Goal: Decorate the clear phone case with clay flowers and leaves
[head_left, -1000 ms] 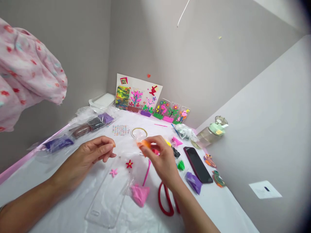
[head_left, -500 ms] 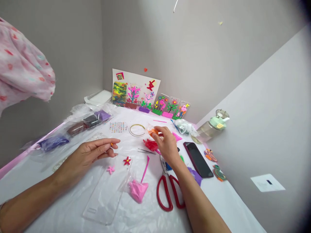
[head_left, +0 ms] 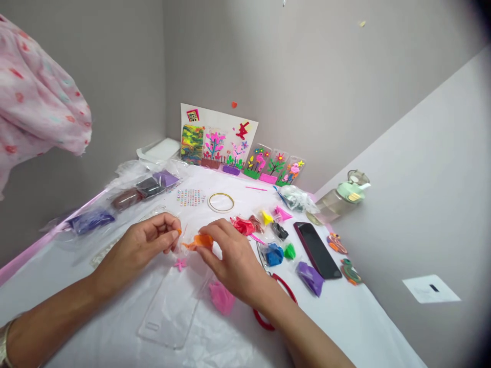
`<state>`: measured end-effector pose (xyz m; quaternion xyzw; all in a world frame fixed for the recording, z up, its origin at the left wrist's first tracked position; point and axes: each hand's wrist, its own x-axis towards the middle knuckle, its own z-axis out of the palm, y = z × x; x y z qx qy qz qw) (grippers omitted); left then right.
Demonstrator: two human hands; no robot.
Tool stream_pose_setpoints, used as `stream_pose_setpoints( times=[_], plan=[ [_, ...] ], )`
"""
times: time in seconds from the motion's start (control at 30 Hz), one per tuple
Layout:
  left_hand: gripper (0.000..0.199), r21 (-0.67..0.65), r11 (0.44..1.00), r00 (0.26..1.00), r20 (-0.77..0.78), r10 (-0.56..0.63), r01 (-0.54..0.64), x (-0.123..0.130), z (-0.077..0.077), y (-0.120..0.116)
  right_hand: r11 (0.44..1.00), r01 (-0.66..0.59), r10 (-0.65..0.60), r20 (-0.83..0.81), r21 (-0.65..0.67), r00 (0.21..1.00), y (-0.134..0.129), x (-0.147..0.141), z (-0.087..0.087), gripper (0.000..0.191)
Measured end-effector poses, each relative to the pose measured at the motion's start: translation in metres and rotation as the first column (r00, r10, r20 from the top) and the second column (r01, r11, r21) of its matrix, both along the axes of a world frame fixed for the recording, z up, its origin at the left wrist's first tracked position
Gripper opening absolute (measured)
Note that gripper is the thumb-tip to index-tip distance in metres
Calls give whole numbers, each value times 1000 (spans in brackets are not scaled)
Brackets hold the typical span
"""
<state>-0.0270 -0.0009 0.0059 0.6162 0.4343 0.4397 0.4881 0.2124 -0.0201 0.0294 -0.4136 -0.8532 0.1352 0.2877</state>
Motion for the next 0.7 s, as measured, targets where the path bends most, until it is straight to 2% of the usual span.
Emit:
stream_pose_setpoints(
  times=[0.1, 0.3, 0.5, 0.7],
  plan=[
    [26, 54, 998, 997, -59, 49, -46, 3, 2, -3, 999, 13, -13, 6, 50, 1000, -1, -4, -4, 9],
    [33, 92, 984, 979, -118, 163, -153, 3, -4, 0, 986, 63, -48, -96, 157, 994, 0, -6, -11, 7],
    [28, 121, 990, 985, -148, 93, -75, 6, 0, -3, 985, 96, -93, -32, 144, 995, -1, -5, -9, 5],
    [19, 327, 944, 974, -225, 33, 43, 6, -4, -2, 988, 118, -120, 20, 100, 993, -1, -4, -7, 7]
  ],
)
